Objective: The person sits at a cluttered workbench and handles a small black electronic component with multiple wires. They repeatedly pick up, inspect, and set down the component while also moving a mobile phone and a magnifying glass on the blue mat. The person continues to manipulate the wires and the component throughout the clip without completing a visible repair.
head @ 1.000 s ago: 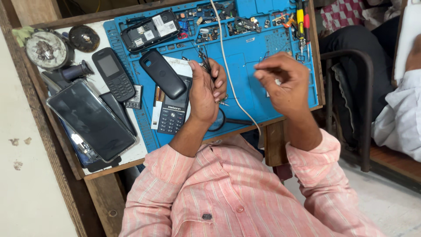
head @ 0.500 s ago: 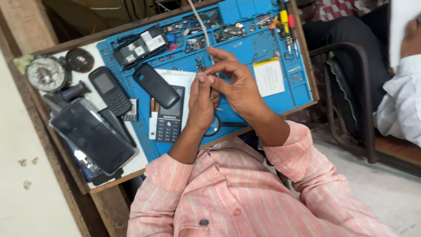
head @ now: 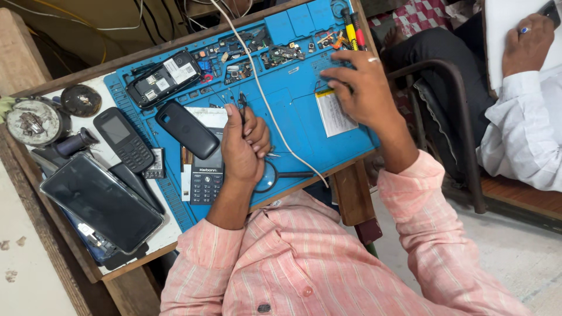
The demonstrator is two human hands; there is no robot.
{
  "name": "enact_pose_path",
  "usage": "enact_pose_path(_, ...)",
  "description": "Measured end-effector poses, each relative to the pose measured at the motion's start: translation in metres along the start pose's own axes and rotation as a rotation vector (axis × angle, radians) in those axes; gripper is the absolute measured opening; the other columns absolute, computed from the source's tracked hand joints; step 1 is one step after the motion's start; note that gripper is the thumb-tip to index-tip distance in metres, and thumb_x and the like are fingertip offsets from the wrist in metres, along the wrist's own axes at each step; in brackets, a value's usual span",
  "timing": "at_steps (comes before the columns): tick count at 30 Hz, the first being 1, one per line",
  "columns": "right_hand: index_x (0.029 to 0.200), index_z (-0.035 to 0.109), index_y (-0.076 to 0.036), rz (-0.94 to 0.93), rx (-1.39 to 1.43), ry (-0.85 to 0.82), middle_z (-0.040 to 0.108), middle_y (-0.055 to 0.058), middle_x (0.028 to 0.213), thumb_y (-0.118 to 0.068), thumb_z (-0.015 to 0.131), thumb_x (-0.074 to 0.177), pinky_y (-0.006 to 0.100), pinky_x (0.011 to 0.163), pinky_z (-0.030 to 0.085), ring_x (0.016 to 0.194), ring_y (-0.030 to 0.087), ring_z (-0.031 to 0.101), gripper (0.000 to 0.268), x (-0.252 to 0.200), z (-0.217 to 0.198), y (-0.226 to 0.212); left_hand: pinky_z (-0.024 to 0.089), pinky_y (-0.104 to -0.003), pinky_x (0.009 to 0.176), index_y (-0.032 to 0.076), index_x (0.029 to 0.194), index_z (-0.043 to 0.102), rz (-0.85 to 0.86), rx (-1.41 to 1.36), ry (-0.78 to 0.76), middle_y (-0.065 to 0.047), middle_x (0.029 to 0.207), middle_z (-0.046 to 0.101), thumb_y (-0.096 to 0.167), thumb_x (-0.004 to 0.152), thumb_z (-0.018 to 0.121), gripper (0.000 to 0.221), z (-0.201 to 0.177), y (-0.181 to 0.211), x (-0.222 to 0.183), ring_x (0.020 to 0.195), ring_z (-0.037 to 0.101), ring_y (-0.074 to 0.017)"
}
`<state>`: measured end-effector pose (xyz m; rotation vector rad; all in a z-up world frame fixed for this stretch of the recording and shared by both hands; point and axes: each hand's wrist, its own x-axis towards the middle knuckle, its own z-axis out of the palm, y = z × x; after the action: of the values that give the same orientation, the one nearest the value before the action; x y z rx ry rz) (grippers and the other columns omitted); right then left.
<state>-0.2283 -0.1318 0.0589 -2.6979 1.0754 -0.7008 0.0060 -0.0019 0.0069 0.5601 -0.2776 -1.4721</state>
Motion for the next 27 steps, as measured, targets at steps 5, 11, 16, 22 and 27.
enact_pose_path(5,0.113,0.078,-0.01,-0.016,-0.112,-0.056,0.066,0.009,0.133,-0.01,0.079,0.093,0.046,0.103,0.046,0.12,0.033,0.06,0.02,0.002,0.007,0.006,0.019,-0.023,0.041,0.017,0.074,0.034,-0.009,0.061,0.007,0.006,0.061,0.026,0.051,0.11,0.045,0.051,0.0,0.004,0.001,0.051,0.022,-0.0049)
enact_pose_path(11,0.112,0.078,-0.01,-0.118,-0.256,0.035,0.066,0.007,0.13,-0.007,0.08,0.093,0.044,0.106,0.046,0.124,0.03,0.061,0.02,-0.004,0.0,0.018,0.02,-0.023,0.041,0.016,0.074,0.036,-0.034,0.089,0.026,0.005,0.06,0.027,0.047,0.108,0.05,0.048,0.001,0.003,0.003,0.05,0.024,-0.0057)
enact_pose_path(16,0.108,0.077,-0.009,-0.334,-0.47,-0.088,0.067,0.004,0.121,-0.015,0.078,0.089,0.042,0.112,0.044,0.122,0.025,0.061,0.019,0.002,-0.014,0.023,0.02,-0.023,0.04,0.017,0.074,0.036,-0.041,0.102,0.018,0.005,0.059,0.027,0.046,0.109,0.052,0.048,0.0,0.002,0.004,0.05,0.024,-0.0053)
enact_pose_path(22,0.094,0.073,-0.009,-0.479,-0.622,-0.261,0.066,0.003,0.107,-0.024,0.076,0.086,0.042,0.113,0.044,0.114,0.023,0.062,0.018,0.025,-0.024,0.021,0.019,-0.023,0.04,0.016,0.074,0.037,-0.056,0.082,0.019,0.005,0.06,0.028,0.047,0.109,0.05,0.048,0.002,0.002,0.005,0.051,0.024,-0.0056)
enact_pose_path(27,0.096,0.07,-0.006,-0.235,-0.153,-0.07,0.069,0.008,0.105,-0.01,0.075,0.087,0.04,0.092,0.051,0.098,0.026,0.068,0.011,0.029,-0.031,0.007,0.019,-0.022,0.04,0.014,0.078,0.042,-0.046,0.011,0.003,0.006,0.061,0.029,0.045,0.109,0.049,0.044,-0.001,0.004,0.004,0.05,0.024,-0.0049)
